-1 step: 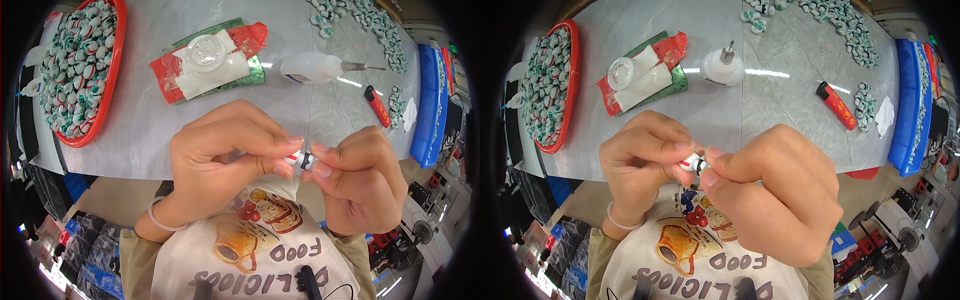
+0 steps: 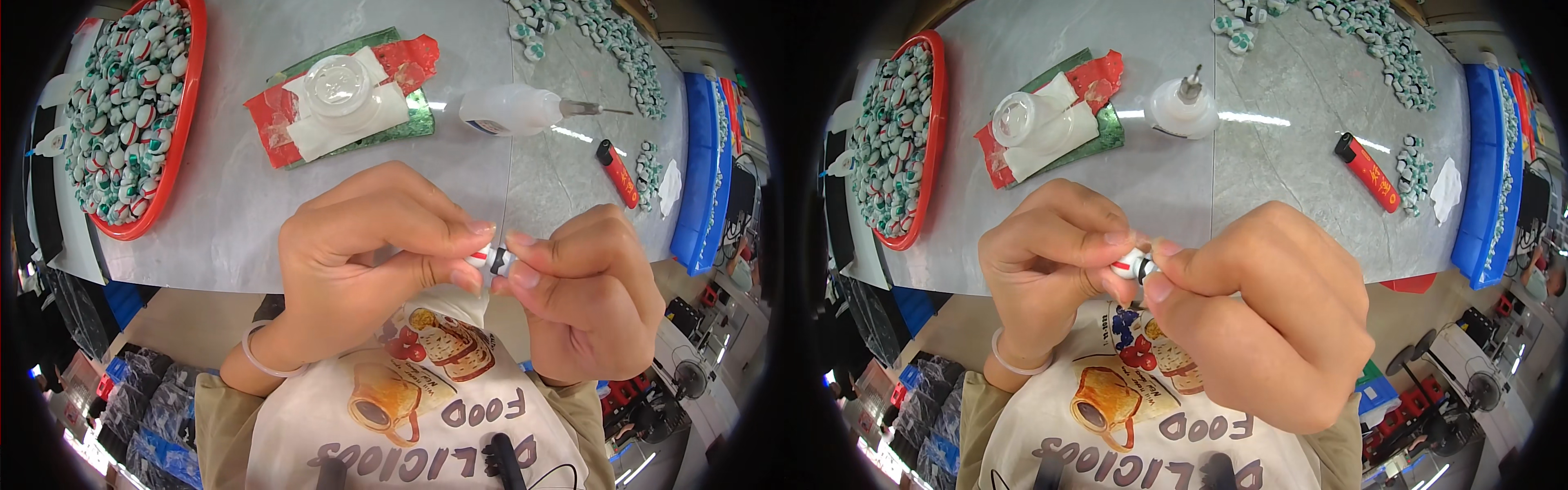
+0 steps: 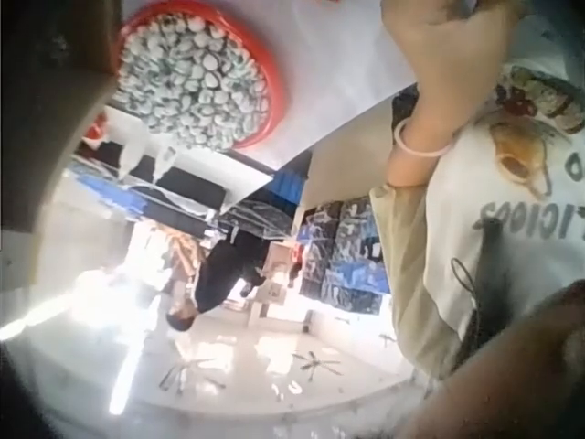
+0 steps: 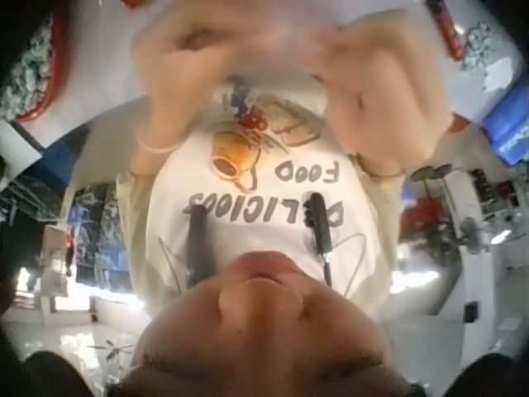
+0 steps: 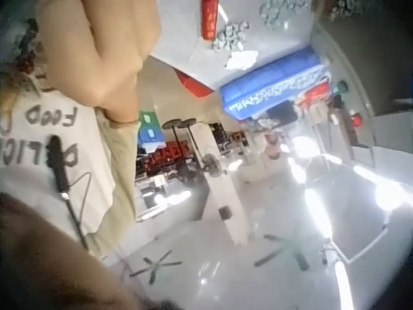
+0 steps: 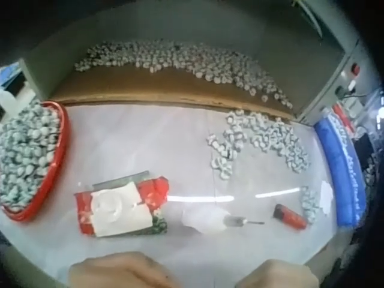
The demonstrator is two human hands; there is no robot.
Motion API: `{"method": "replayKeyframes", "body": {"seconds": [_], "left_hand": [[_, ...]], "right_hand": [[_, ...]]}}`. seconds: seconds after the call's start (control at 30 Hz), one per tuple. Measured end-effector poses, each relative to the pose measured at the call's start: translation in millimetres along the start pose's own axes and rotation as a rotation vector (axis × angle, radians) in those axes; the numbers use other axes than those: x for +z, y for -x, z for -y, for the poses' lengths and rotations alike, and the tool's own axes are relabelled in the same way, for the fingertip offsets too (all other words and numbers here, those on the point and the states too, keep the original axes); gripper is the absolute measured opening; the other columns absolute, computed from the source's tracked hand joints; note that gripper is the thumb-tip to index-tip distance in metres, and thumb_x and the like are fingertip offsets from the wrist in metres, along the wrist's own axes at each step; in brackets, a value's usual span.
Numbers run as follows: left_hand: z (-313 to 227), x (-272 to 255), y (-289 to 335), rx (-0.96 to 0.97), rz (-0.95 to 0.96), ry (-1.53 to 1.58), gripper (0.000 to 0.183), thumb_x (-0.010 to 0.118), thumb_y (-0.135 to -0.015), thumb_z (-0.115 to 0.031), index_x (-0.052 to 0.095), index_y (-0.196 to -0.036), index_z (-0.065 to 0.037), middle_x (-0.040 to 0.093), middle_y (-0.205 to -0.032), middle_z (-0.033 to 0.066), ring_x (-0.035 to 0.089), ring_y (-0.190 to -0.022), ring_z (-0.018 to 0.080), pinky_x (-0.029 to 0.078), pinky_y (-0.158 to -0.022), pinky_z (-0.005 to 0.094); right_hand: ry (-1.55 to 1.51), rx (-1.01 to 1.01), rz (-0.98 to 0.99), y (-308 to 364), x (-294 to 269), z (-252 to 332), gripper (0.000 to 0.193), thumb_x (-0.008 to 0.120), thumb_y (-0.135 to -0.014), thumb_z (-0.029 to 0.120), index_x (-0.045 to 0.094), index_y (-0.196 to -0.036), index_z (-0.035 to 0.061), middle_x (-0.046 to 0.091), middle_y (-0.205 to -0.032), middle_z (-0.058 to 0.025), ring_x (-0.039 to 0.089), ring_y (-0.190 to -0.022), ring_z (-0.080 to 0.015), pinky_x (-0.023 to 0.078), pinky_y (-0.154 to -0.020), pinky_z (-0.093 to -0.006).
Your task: Assembling small plastic toy components and applying glue at a factory workbench.
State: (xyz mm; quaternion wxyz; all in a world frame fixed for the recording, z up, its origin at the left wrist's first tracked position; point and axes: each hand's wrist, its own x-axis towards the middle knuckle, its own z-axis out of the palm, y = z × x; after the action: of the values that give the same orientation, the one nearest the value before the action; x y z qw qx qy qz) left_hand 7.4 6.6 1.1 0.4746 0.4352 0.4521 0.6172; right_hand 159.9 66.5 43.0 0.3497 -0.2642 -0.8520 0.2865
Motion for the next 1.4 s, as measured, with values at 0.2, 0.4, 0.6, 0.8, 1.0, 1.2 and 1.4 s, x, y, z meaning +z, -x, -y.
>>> {"method": "replayKeyframes", "body": {"seconds": [0.2, 0.4, 0.6, 0.8, 1.0, 1.2, 1.4], "left_hand": [[-3, 1, 1, -0.087, -0.034, 0.122, 0.022, 0.066, -0.057, 0.015, 0.063, -0.074, 0.002, 0.057, -0.076, 0.0133, 0.058, -0.064, 0.0176, 0.049, -0.052, 0.0239], [2, -1, 1, 0.002, 0.010, 0.032, 0.024, 0.071, -0.053, 0.012, 0.063, -0.074, 0.002, 0.058, -0.075, 0.0140, 0.058, -0.063, 0.0177, 0.047, -0.048, 0.0228], [1, 0, 0, -0.009, 0.008, 0.029, 0.024, 0.071, -0.052, 0.011, 0.063, -0.073, 0.002, 0.059, -0.074, 0.0136, 0.057, -0.063, 0.0178, 0.047, -0.049, 0.0230], [3, 0, 1, 0.024, 0.018, -0.011, 0.024, 0.072, -0.052, 0.011, 0.063, -0.073, 0.003, 0.059, -0.074, 0.0141, 0.057, -0.063, 0.0174, 0.046, -0.048, 0.0223], [3, 1, 2, 0.010, 0.025, -0.002, 0.023, 0.073, -0.052, 0.009, 0.063, -0.073, 0.003, 0.059, -0.074, 0.0146, 0.058, -0.062, 0.0174, 0.046, -0.049, 0.0229], [6, 0, 1, 0.017, 0.017, 0.000, 0.023, 0.073, -0.053, 0.008, 0.063, -0.073, 0.003, 0.059, -0.073, 0.0146, 0.058, -0.062, 0.0174, 0.046, -0.049, 0.0230], [3, 0, 0, 0.027, 0.031, -0.015, 0.023, 0.073, -0.053, 0.008, 0.063, -0.073, 0.003, 0.059, -0.073, 0.0144, 0.058, -0.062, 0.0172, 0.046, -0.050, 0.0231]], "right_hand": [[-0.077, 0.038, -0.062, 3, 8, -5, 0.022, 0.068, -0.055, -0.006, 0.051, -0.064, 0.0023, 0.056, -0.066, -0.0104, 0.045, -0.050, -0.0132, 0.033, -0.042, -0.0234], [-0.150, 0.060, -0.038, 5, 10, -9, 0.022, 0.070, -0.059, -0.001, 0.049, -0.063, 0.0036, 0.056, -0.065, -0.0093, 0.046, -0.051, -0.0136, 0.034, -0.043, -0.0236], [-0.162, 0.044, -0.023, 6, 9, -12, 0.022, 0.070, -0.059, -0.001, 0.049, -0.063, 0.0040, 0.056, -0.065, -0.0089, 0.047, -0.051, -0.0136, 0.034, -0.044, -0.0236], [-0.158, 0.029, -0.013, 8, 9, -14, 0.023, 0.070, -0.059, -0.003, 0.049, -0.063, 0.0037, 0.055, -0.065, -0.0091, 0.047, -0.051, -0.0134, 0.034, -0.044, -0.0237], [-0.187, 0.033, -0.021, 10, 9, -14, 0.022, 0.069, -0.060, -0.004, 0.048, -0.063, 0.0034, 0.055, -0.065, -0.0097, 0.047, -0.051, -0.0131, 0.034, -0.044, -0.0232], [-0.187, 0.034, -0.002, 9, 11, -17, 0.021, 0.067, -0.061, -0.006, 0.048, -0.063, 0.0031, 0.055, -0.066, -0.0099, 0.047, -0.052, -0.0132, 0.034, -0.044, -0.0232], [-0.191, 0.030, 0.008, 9, 9, -16, 0.022, 0.066, -0.061, -0.006, 0.046, -0.062, 0.0032, 0.054, -0.065, -0.0095, 0.046, -0.051, -0.0136, 0.034, -0.043, -0.0233]]}}
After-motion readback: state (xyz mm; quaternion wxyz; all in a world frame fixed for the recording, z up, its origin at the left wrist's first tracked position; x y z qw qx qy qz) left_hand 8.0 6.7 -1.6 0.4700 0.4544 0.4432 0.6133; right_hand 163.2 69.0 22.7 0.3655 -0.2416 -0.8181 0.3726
